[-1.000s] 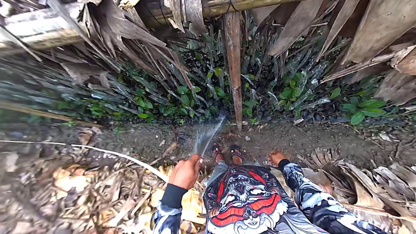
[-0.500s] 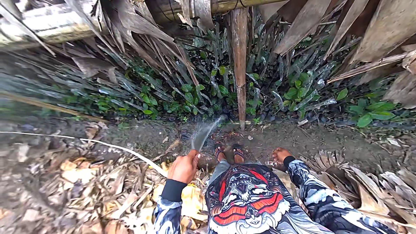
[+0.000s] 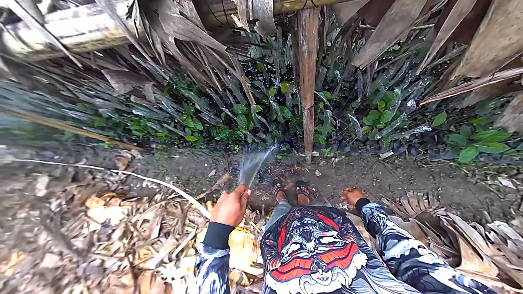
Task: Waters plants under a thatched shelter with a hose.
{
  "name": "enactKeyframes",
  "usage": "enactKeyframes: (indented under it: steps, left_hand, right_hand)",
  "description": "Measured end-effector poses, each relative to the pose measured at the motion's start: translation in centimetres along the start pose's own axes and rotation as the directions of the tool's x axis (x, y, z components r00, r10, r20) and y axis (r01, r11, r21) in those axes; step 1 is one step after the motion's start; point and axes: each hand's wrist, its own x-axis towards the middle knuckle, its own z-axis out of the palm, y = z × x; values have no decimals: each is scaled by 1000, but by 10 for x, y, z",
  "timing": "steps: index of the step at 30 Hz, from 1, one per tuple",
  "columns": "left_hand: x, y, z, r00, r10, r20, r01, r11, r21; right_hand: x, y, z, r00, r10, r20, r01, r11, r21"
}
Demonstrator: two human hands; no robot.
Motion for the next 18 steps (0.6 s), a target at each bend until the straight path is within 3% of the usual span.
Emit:
enactKeyframes:
  steps: [4, 9, 18]
  left_hand:
    - [1, 4, 0, 999, -4, 43, 3, 999, 34]
    - [2, 0, -1, 998, -13, -61, 13, 1000, 5]
    - [-5, 27, 1, 970, 175, 169, -175, 984, -15]
  right_hand:
    - [1, 0, -3, 1000, 0, 2, 0, 1000, -4]
    - [2, 1, -4, 1000, 12, -5, -12, 1000, 11]
    - [0, -4, 1, 1000, 9, -4, -9, 1000, -19]
